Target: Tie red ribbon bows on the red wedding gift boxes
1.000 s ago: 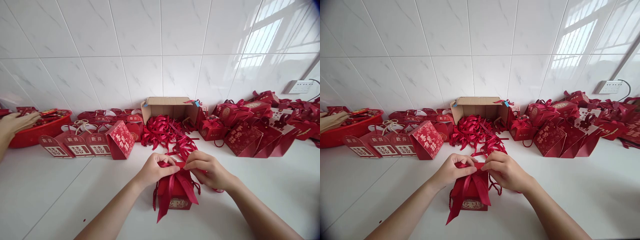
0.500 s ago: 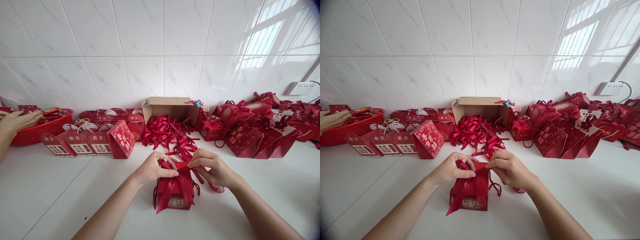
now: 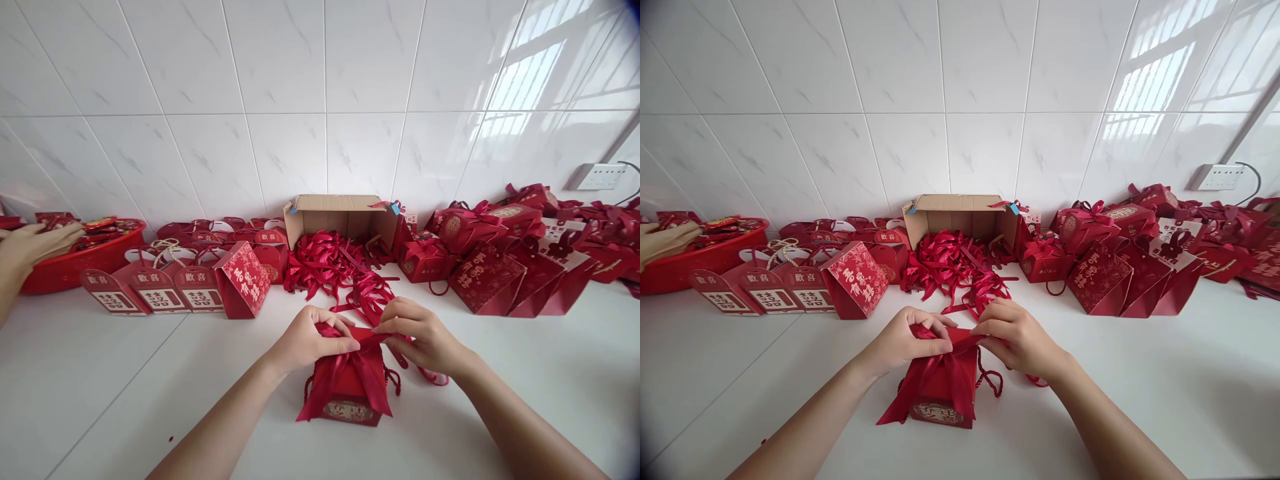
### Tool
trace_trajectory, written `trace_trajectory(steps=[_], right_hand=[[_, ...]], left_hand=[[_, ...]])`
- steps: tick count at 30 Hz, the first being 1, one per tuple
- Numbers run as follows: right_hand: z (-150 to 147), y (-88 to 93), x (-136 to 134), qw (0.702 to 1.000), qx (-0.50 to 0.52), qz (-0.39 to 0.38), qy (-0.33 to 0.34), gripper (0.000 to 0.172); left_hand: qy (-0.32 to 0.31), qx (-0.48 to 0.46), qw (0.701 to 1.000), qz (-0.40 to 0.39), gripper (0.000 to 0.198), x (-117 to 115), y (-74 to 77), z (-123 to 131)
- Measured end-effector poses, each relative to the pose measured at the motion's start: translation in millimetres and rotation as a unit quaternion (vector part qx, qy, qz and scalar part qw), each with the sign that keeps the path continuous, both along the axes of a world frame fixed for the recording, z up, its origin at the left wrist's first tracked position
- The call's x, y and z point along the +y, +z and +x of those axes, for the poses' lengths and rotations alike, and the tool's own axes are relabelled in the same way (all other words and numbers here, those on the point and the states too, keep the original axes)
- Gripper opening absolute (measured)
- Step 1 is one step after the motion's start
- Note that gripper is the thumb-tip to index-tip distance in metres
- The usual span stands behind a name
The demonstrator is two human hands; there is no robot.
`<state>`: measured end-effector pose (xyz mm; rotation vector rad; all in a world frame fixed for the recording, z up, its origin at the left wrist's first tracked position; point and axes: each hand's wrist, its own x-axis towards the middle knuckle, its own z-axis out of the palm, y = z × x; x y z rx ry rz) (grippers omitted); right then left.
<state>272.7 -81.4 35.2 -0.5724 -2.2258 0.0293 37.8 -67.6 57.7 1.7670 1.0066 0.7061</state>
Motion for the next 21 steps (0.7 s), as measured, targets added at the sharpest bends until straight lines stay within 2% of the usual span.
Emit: trace_trajectory(steps=[11,21], right_hand=[[5.6,4.7,-0.1,0.996,-0.018,0.086,-0.032,0.013],[9.0,7.5,-0.6,0.992,-0.025,0.108,-0.056,0.015]], left_hand=[[-0.039,0.031,0.999,-0.009,0.021,3.5,-1.5,-2.3],[-0.054,0.028,0.998,0.001,0.018,5.8,0.4,-2.7]])
